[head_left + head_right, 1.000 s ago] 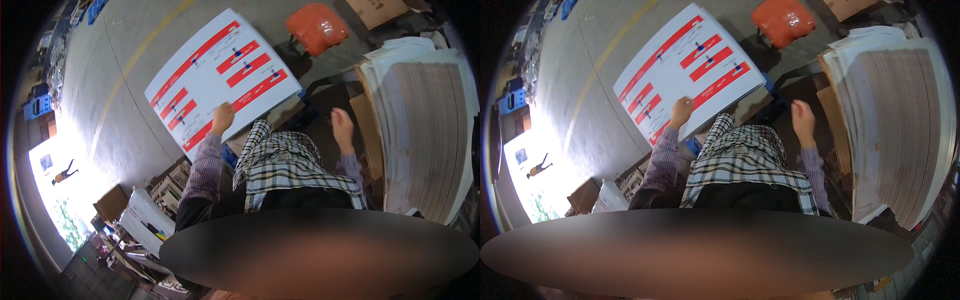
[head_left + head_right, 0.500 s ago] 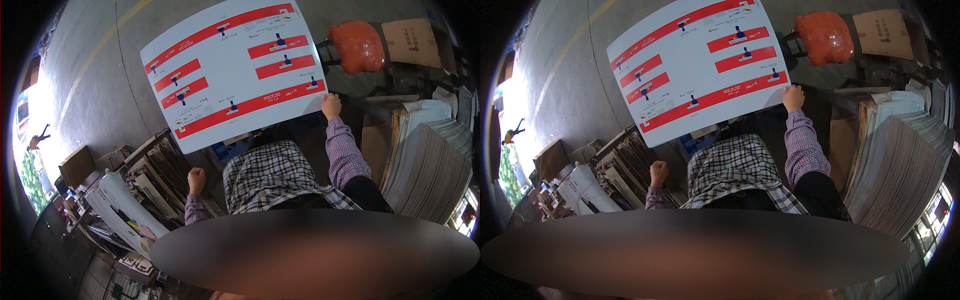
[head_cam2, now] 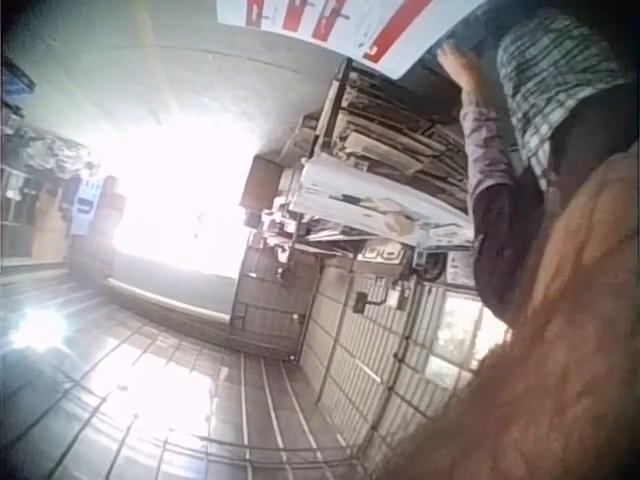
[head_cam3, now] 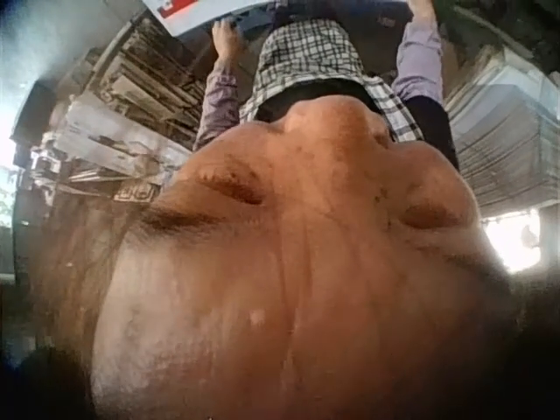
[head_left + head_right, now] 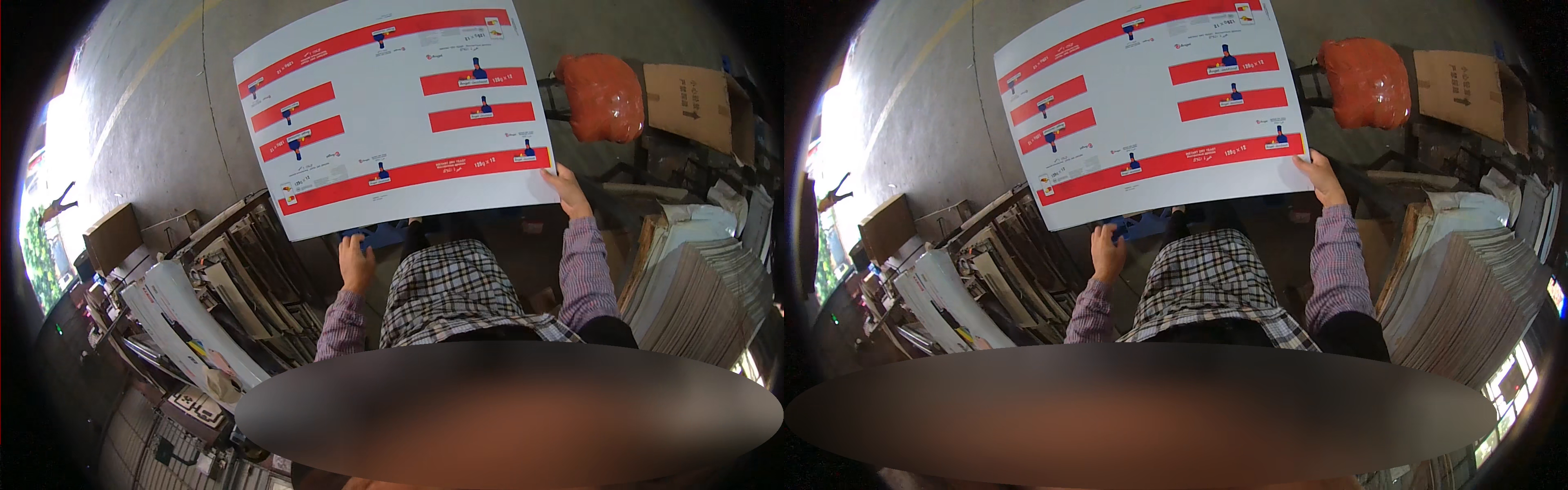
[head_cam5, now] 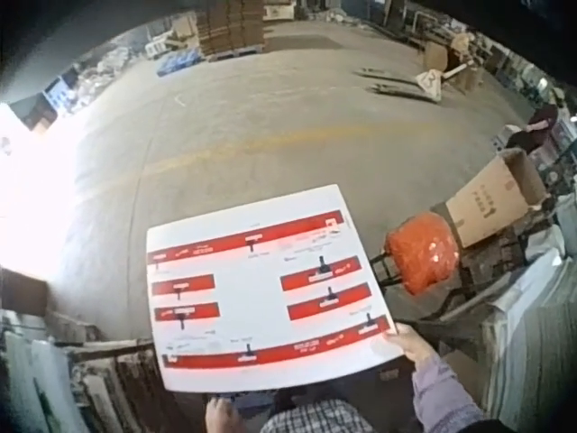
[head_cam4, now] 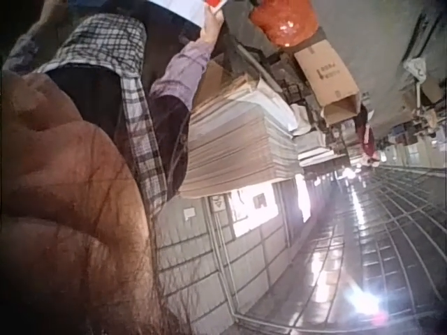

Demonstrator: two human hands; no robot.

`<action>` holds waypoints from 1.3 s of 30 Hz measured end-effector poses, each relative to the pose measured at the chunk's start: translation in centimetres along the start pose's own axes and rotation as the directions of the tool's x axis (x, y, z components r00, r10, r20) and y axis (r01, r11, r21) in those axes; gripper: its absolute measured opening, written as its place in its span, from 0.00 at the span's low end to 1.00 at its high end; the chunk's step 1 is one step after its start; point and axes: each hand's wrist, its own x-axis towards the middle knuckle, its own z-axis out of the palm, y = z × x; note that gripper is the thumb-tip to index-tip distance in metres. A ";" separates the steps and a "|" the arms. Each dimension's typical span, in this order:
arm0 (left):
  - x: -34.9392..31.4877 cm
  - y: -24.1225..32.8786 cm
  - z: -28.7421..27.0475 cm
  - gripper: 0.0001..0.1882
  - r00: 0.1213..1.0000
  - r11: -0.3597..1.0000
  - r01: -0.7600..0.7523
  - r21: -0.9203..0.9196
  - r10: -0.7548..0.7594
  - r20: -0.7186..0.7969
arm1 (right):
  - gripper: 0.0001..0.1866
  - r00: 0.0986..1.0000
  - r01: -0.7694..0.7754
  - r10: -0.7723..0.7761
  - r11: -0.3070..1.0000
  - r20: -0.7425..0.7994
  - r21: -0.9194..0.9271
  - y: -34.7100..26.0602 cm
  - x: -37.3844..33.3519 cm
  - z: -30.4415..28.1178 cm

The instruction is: Handling and counting large printed paper sheets in a factory environment.

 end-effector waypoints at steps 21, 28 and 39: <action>8.5 8.5 -8.8 0.06 0.648 0.337 -0.707 0.621 0.660 0.380 | 0.33 0.613 0.596 -0.580 -0.106 0.536 -0.796 -2.8 -5.4 12.3; 8.1 10.4 -17.5 0.07 0.577 0.583 -0.799 0.148 0.673 0.462 | 0.18 0.681 0.653 0.073 0.390 0.729 -0.649 -14.4 -7.6 11.0; 20.3 4.3 -10.9 0.36 0.850 0.939 -0.142 0.314 0.278 -0.447 | 0.34 0.656 0.468 -0.578 -0.194 0.486 -0.862 -17.7 4.1 13.8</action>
